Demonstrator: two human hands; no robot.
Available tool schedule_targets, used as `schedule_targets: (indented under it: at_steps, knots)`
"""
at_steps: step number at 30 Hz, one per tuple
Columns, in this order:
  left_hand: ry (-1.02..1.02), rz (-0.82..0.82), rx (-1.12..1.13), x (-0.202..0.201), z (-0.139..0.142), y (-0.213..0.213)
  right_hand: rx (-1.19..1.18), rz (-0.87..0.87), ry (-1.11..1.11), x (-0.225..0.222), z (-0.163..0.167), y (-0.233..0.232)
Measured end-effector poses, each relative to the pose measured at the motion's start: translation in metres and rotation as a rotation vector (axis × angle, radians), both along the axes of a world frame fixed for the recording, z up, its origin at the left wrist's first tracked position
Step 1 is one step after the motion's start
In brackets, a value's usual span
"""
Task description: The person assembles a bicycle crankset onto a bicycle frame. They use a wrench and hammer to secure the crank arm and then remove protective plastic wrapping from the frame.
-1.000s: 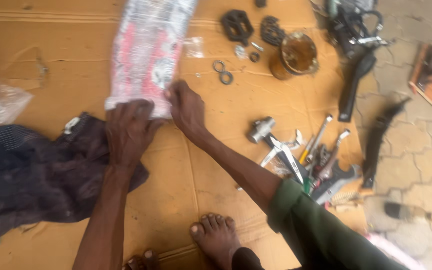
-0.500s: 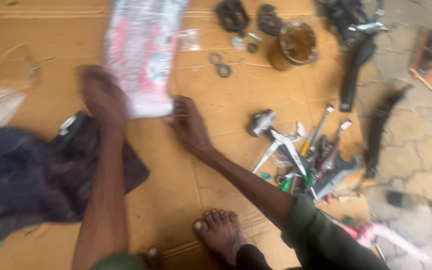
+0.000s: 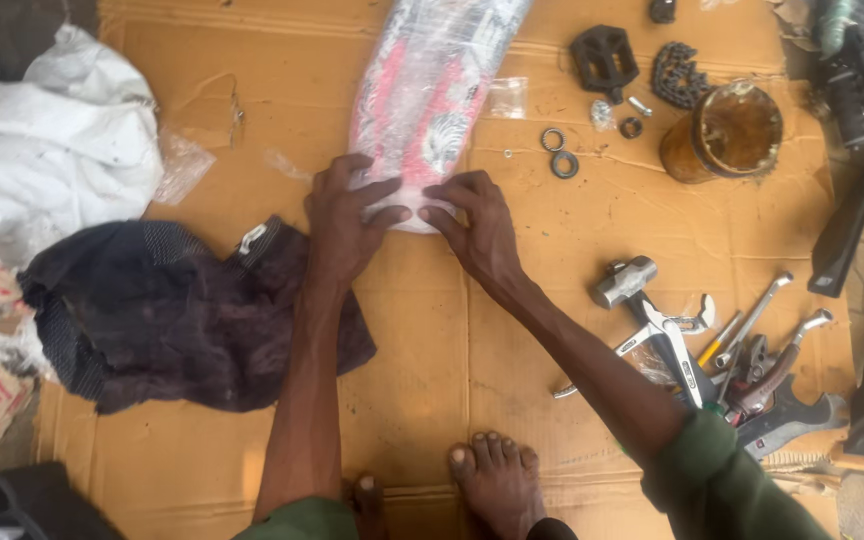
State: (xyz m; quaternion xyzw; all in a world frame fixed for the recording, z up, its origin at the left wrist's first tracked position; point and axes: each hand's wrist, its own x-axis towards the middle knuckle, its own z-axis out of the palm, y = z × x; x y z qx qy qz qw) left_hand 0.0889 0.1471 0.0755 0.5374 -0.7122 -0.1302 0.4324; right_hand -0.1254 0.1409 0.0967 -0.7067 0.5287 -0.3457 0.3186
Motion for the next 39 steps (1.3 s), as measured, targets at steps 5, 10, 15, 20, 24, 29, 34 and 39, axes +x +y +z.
schedule_targets:
  at_steps: [5,10,15,20,24,29,34,39]
  knots:
    - [-0.078,-0.002,0.162,-0.002,0.018,-0.017,-0.218,0.101,0.315,0.011,-0.004,-0.033]
    - [-0.104,0.091,0.071,-0.017,0.005,-0.038,-0.085,-0.065,0.274,0.024,-0.005,-0.047]
    - [0.064,0.084,0.122,-0.012,-0.012,-0.066,-0.068,-0.037,0.291,0.033,0.01,-0.078]
    - [0.183,0.019,0.143,-0.001,-0.011,-0.082,-0.279,0.051,0.278,0.029,0.015,-0.065]
    - [0.261,-0.009,0.304,0.005,-0.004,-0.091,-0.254,0.117,0.366,0.028,0.01,-0.026]
    - [0.355,0.089,0.518,0.002,0.006,-0.094,-0.233,0.126,0.465,0.041,0.017,-0.012]
    - [0.007,0.007,0.367,-0.008,0.015,-0.114,-0.12,0.286,0.508,0.048,0.023,-0.033]
    - [-0.221,0.003,0.269,-0.015,0.014,-0.119,-0.308,0.367,0.475,0.041,-0.002,-0.018]
